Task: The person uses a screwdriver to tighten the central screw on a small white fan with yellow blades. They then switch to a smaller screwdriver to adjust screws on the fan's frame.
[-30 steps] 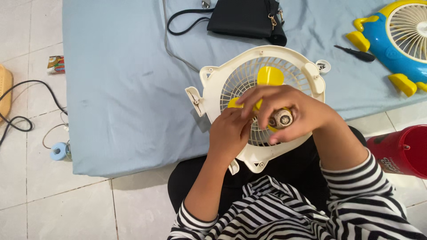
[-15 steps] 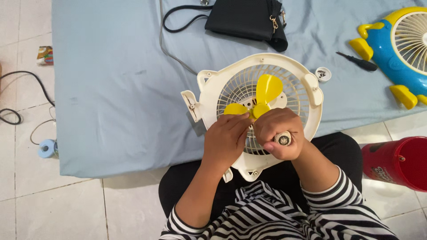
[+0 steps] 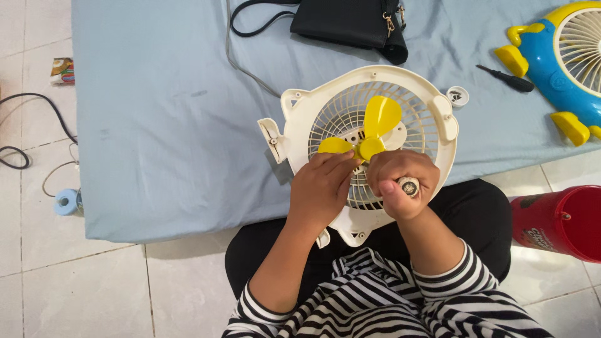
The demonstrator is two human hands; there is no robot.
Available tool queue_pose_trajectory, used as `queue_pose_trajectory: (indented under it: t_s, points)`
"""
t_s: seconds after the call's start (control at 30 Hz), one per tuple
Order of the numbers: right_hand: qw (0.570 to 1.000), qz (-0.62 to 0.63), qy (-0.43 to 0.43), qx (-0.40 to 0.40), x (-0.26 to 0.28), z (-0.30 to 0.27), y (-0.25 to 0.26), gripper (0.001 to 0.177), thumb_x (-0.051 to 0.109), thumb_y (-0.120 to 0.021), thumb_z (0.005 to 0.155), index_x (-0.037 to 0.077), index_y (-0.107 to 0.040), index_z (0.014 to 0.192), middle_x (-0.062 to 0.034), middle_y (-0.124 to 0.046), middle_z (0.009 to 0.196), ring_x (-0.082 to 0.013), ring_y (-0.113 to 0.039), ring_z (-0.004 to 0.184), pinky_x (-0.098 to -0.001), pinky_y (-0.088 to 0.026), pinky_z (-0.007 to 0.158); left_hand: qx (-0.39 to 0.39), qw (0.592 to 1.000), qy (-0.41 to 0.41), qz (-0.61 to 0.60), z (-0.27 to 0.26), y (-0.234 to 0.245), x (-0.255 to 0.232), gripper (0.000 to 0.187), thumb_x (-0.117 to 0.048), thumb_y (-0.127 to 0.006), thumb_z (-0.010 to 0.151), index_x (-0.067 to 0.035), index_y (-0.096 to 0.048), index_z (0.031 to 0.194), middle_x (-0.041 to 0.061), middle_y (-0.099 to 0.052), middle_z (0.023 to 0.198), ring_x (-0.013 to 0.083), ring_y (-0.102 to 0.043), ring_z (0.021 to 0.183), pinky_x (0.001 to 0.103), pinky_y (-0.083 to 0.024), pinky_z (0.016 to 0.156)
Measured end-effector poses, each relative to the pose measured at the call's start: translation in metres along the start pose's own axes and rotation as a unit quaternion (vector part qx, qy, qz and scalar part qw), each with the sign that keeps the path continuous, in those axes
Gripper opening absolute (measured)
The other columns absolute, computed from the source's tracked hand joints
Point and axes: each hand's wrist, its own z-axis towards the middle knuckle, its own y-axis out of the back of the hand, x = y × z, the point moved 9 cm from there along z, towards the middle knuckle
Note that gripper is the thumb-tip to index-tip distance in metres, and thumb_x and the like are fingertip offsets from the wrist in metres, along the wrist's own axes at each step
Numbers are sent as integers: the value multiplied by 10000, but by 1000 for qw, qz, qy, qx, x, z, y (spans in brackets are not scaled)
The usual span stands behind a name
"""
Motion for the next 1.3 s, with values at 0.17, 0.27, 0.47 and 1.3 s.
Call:
queue_pose_trajectory:
  t_s: [0.17, 0.27, 0.47, 1.3]
  points:
    - [996, 2, 21, -90, -3, -12, 7, 306, 194, -671, 996, 6, -557, 784, -85, -570, 639, -153, -520, 481, -279, -454, 485, 8, 1000, -3, 11, -1, -1, -1, 241, -115, -726, 870, -135, -757, 1108, -20, -750, 1179, 193, -678, 1075, 355, -572, 888]
    - [991, -4, 24, -132, -5, -18, 11, 326, 207, -693, 1019, 11, -545, 805, -101, -565, 625, -161, -511, 504, -282, -452, 525, 6, 1000, -2, 8, 0, -1, -1, 244, -112, -722, 876, -136, -756, 1116, -23, -750, 1183, 193, -678, 1084, 352, -575, 898]
    - [994, -27, -2, -106, -5, -15, 7, 292, 214, -691, 983, 15, -555, 819, -80, -605, 691, -153, -554, 579, -279, -472, 522, 2, 1000, -3, 1, -1, 2, -1, 226, -110, -729, 873, -130, -756, 1096, -12, -752, 1177, 204, -683, 1074, 357, -572, 886]
    - [972, 61, -69, 216, -6, 25, -18, 148, 159, -596, 789, 68, -575, 674, -25, -579, 579, -178, -566, 514, -300, -473, 524, 4, 1000, 12, -7, 5, 1, 2, 220, -116, -715, 880, -135, -753, 1096, -10, -757, 1157, 203, -688, 1061, 357, -577, 879]
